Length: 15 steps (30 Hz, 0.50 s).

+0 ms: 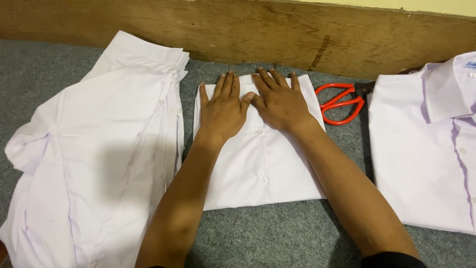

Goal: Folding white shirts and trimming loose threads with scissors on a padded work surface.

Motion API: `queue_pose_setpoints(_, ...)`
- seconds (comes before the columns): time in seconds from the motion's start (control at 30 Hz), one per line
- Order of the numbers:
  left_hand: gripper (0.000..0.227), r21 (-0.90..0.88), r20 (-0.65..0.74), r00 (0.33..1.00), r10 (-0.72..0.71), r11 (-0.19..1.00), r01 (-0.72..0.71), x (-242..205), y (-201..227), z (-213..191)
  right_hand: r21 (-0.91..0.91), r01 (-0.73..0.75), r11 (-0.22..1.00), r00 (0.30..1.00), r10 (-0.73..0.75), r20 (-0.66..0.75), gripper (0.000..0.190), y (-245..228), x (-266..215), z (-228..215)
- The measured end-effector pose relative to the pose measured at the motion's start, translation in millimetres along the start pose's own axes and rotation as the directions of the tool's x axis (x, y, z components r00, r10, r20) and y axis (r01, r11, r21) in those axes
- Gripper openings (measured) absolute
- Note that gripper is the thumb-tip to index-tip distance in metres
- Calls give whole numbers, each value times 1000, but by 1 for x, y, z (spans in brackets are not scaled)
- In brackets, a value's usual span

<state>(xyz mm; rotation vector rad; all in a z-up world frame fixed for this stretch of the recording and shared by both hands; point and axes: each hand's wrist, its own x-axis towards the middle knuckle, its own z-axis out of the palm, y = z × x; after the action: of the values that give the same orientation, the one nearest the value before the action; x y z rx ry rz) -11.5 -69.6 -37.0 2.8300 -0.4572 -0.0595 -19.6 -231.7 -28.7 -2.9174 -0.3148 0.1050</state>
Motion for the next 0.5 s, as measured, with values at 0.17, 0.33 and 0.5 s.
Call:
queue_pose_setpoints(0.17, 81, 2, 121, 992, -43, 999, 43, 0, 3, -7, -3, -17, 1000, 999, 17, 28, 69, 2, 3, 0)
queue_pose_setpoints(0.33, 83, -35, 153, 984, -87, 995, 94, 0, 3, -12, 14, -19, 1000, 999, 18, 40, 73, 3, 4, 2)
queue_pose_setpoints(0.5, 76, -131, 50, 991, -120, 983, 126, 2, -16, -10, 98, 3, 995, 997, 4, -73, 70, 1, -2, 1)
